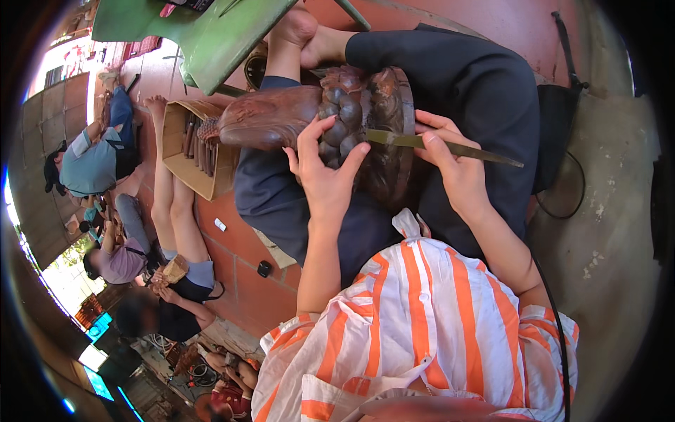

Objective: The person carves a wooden object shaped like a cluster of grapes using a small knife. They hold the object on their lap and use the tool to refine the surface details of the grape shapes.

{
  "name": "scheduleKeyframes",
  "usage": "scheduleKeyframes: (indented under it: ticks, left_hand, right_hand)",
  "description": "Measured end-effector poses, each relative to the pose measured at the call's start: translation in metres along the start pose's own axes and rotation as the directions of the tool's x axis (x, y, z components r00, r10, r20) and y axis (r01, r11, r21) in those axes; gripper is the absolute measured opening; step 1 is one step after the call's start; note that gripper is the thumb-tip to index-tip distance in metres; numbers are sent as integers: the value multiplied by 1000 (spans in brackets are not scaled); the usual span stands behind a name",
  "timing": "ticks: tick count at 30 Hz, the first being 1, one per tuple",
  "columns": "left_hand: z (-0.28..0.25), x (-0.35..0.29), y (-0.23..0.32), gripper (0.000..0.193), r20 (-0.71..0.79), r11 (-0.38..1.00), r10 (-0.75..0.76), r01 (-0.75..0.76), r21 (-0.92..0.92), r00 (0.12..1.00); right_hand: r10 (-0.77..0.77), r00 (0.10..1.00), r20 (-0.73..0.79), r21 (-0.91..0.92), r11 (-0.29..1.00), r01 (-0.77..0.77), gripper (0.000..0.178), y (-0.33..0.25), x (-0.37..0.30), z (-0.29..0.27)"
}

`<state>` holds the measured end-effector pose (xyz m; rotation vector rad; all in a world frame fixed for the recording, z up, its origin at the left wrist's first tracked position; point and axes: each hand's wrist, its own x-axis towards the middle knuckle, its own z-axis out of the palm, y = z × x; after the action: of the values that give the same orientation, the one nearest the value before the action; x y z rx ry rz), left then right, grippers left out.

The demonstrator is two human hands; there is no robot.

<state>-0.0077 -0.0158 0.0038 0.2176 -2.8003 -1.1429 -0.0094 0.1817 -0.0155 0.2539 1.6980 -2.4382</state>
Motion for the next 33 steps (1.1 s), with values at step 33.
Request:
scheduleKeyframes:
  ticks: [33]
  left_hand:
    - [-14, 27, -20, 68, 271, 780, 583, -621, 80, 766]
  right_hand:
    - [-447, 175, 877, -105, 178, 978, 13, 1, 38, -18]
